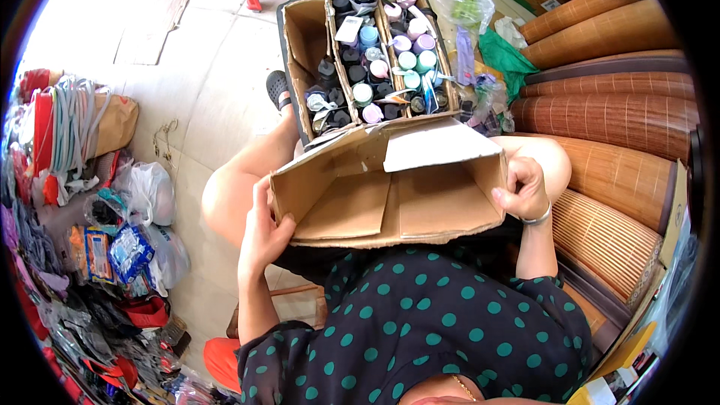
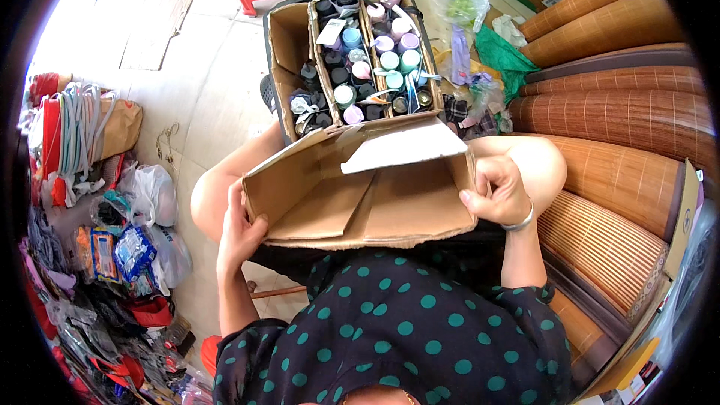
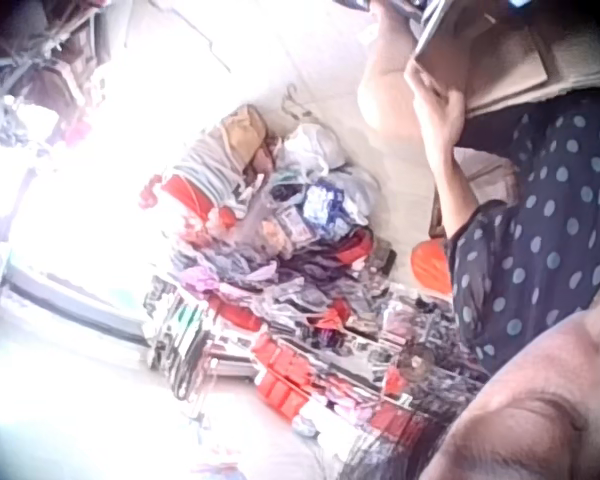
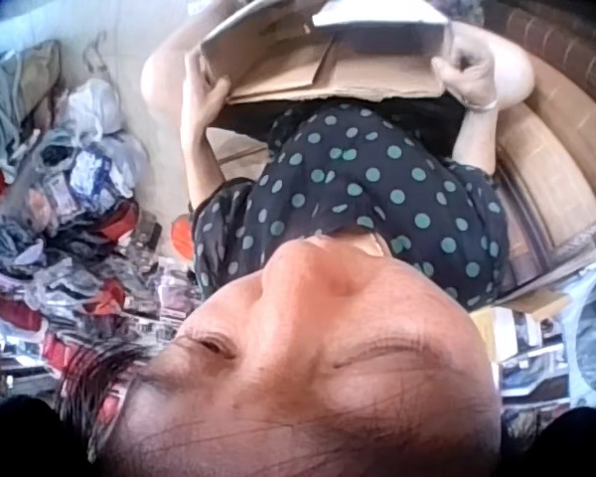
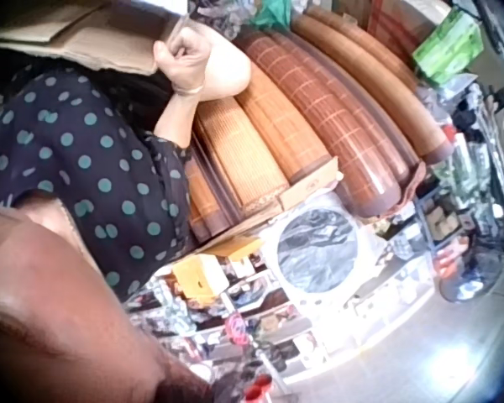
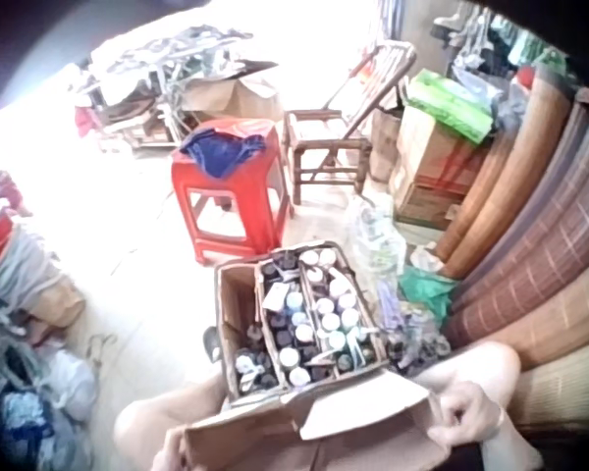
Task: The person organizes umbrellas by moving them between cardboard boxes and plastic crates, handling the items one at a time and placing some into a small cardboard box.
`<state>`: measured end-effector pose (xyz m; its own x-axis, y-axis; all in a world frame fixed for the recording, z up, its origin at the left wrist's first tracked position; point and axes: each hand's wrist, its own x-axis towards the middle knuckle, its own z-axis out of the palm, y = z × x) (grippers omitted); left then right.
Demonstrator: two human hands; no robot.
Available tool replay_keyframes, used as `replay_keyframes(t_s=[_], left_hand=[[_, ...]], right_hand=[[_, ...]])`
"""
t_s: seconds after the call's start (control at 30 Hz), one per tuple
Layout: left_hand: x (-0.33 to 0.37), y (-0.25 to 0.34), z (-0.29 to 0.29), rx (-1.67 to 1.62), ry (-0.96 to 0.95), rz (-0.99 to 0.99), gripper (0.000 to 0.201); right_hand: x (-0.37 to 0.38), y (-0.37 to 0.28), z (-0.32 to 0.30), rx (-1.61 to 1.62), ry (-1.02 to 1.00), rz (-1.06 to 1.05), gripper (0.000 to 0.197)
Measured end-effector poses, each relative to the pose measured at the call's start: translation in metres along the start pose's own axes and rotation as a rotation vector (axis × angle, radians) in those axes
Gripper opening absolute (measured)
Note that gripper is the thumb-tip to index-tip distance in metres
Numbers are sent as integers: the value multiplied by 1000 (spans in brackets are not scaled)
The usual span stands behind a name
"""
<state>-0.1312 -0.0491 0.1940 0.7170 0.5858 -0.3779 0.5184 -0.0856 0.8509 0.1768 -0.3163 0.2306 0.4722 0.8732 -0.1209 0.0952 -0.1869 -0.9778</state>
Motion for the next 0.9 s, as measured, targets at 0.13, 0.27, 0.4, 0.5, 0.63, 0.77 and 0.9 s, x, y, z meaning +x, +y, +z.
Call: replay_keyframes(t_s=[0.13,0.27,0.4,0.5,0.63,0.77,0.9], left_hand=[[2,-7,-3,-106,-52,-146,61],[1,-14,-6,-171,-59,-136,61],[5,-16,1,-244,-47,-136,60],[1,-17,2,-312,-33,-137,61],[7,-45,5,-555,85,-192,37],[62,-35,37,-739,288,-412,45],[87,-57,59,-904,74,-372,49]], right_hand=[[-7,12,-14,208,-146,106,30],[58,44,-28,112,187,154,12],[107,107,-28,141,-396,267,31],[102,135,-16,259,-563,453,29],[102,132,-12,260,-517,363,28],[94,144,-7,222,-375,188,29],[86,146,2,189,-171,83,35]])
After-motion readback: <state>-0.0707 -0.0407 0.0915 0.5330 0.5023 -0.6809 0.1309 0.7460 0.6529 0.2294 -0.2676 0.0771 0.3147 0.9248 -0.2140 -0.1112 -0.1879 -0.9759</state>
